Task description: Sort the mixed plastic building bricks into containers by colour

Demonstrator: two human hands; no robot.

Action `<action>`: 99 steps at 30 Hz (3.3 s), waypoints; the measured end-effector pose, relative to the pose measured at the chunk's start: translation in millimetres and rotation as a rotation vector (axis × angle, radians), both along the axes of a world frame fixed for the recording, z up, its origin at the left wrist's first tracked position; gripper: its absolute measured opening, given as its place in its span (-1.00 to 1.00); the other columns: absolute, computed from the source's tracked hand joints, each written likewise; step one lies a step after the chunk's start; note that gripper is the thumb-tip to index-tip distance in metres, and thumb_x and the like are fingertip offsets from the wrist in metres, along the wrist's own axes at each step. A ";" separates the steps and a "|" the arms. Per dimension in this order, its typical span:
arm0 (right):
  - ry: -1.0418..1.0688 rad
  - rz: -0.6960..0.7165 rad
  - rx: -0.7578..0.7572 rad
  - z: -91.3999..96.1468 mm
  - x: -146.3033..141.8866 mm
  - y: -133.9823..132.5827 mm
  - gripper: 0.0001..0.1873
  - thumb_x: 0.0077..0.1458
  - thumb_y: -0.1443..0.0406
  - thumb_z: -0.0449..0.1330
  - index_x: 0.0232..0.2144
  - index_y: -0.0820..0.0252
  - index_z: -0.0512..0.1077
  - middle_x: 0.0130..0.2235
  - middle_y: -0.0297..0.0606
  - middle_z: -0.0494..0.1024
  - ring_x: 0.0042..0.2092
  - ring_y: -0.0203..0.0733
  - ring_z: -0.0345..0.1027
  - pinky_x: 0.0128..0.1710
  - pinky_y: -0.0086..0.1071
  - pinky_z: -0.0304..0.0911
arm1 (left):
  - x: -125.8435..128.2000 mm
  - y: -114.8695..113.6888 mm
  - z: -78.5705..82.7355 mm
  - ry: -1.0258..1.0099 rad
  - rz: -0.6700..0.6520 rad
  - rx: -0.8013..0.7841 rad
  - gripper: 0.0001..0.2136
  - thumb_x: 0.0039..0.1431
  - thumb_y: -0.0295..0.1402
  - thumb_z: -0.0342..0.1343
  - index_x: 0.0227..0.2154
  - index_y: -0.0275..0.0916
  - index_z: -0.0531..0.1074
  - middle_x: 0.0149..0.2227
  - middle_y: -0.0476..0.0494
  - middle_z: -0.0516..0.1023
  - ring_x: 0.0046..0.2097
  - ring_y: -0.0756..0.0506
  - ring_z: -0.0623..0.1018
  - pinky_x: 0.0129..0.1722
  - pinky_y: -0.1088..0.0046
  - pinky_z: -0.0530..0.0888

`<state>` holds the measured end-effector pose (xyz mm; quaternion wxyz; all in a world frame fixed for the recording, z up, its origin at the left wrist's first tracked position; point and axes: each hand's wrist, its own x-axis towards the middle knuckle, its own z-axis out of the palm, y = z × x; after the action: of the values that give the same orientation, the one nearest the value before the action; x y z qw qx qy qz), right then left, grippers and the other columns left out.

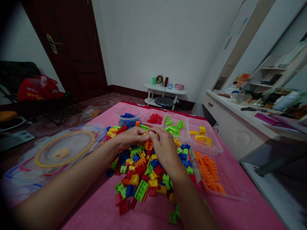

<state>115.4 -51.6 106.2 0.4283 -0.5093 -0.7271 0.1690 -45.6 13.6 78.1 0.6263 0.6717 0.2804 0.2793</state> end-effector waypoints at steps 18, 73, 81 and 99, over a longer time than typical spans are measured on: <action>0.004 0.014 0.041 -2.8 0.5 2.0 -0.73 0.17 0.31 0.04 -0.18 0.16 0.52 -0.19 -0.25 0.56 -0.15 -0.16 0.39 -0.13 -0.30 0.21 | 0.2 0.1 0.6 0.001 -0.005 -0.004 -0.58 -0.12 -0.01 0.25 -0.51 -0.36 0.43 -0.59 0.06 0.26 -0.54 0.10 0.21 -0.57 0.56 0.08; 0.188 -0.035 -0.182 4.8 9.6 0.6 -0.67 0.04 0.25 0.13 -0.15 0.25 0.47 -0.28 -0.19 0.59 -0.49 -0.25 0.43 -0.49 -0.39 0.31 | 6.0 -8.0 16.5 -0.221 0.162 -0.196 -0.62 -0.20 -0.32 0.39 -0.25 -0.32 0.53 -0.40 -0.10 0.54 -0.40 0.06 0.49 -0.32 0.53 0.44; 0.415 -0.052 -0.252 11.8 8.6 0.2 -0.68 -0.03 0.21 0.20 -0.21 0.26 0.49 -0.57 -0.35 0.47 -0.56 -0.28 0.35 -0.56 -0.44 0.27 | 4.3 -11.7 24.5 -0.185 0.145 -0.168 -0.61 -0.13 -0.31 0.35 -0.18 -0.27 0.52 -0.37 -0.09 0.52 -0.41 0.05 0.46 -0.34 0.48 0.45; 0.687 -0.081 -0.216 16.9 22.3 3.0 -0.63 -0.17 0.20 0.31 -0.27 0.25 0.47 -0.51 -0.35 0.48 -0.54 -0.32 0.36 -0.52 -0.44 0.31 | 6.4 -2.9 15.0 -0.267 0.246 -0.159 -0.62 -0.10 -0.14 0.30 -0.30 -0.32 0.47 -0.33 -0.15 0.50 -0.36 -0.01 0.51 -0.40 0.49 0.50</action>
<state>137.6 -48.5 123.1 0.5979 -0.4935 -0.4978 0.3888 -39.2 10.7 93.1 0.6702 0.5376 0.2960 0.4175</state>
